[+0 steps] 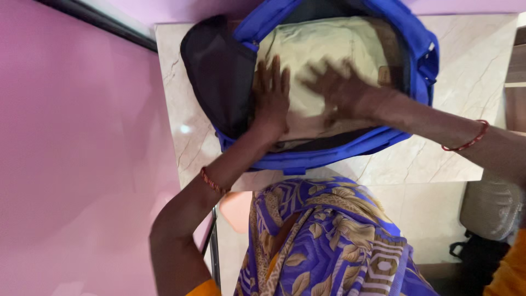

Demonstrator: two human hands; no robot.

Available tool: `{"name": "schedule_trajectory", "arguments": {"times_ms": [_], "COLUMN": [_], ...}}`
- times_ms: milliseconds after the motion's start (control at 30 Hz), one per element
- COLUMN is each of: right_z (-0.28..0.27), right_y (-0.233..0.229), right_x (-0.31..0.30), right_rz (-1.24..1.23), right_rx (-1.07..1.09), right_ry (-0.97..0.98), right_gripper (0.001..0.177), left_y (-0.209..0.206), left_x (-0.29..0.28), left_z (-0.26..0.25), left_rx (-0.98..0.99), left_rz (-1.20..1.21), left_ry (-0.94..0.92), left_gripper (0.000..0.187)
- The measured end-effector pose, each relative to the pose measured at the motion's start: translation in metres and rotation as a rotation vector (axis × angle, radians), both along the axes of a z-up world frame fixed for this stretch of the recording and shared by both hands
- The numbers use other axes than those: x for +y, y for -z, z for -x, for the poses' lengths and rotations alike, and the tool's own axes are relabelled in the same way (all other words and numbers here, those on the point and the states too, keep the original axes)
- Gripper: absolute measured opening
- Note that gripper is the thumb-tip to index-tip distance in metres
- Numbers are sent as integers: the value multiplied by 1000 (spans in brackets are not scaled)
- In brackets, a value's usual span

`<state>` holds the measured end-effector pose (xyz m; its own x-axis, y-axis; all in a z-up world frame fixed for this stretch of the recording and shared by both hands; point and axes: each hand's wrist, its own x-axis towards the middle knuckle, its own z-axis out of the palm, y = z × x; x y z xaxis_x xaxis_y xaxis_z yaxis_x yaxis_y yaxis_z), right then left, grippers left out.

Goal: The person places shirts and trousers one by one into a blue bag on a table and then closes the bag.

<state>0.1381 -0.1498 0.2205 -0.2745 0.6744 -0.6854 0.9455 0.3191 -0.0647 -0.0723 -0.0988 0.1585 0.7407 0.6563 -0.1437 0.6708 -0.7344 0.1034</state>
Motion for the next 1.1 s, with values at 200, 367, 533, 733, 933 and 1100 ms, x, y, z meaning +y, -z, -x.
{"name": "schedule_trajectory", "arguments": {"times_ms": [200, 367, 533, 733, 933, 1100], "right_z": [46, 71, 60, 30, 55, 64], "right_y": [21, 17, 60, 101, 110, 103], "right_x": [5, 40, 97, 115, 96, 99], "right_rz": [-474, 119, -384, -639, -833, -598], "right_rx": [148, 291, 519, 448, 443, 500], "right_ry": [-649, -669, -648, -543, -439, -392], "right_gripper": [113, 108, 68, 40, 46, 49], "left_y": [27, 47, 35, 17, 48, 126], "left_x": [-46, -59, -60, -50, -45, -32], "left_z": [42, 94, 90, 77, 81, 78], "left_rx": [135, -333, -461, 105, -174, -237], "left_rz": [59, 86, 559, 248, 413, 164], "left_ry": [-86, 368, 70, 347, 42, 167], "left_gripper": [60, 33, 20, 21, 14, 18]}}
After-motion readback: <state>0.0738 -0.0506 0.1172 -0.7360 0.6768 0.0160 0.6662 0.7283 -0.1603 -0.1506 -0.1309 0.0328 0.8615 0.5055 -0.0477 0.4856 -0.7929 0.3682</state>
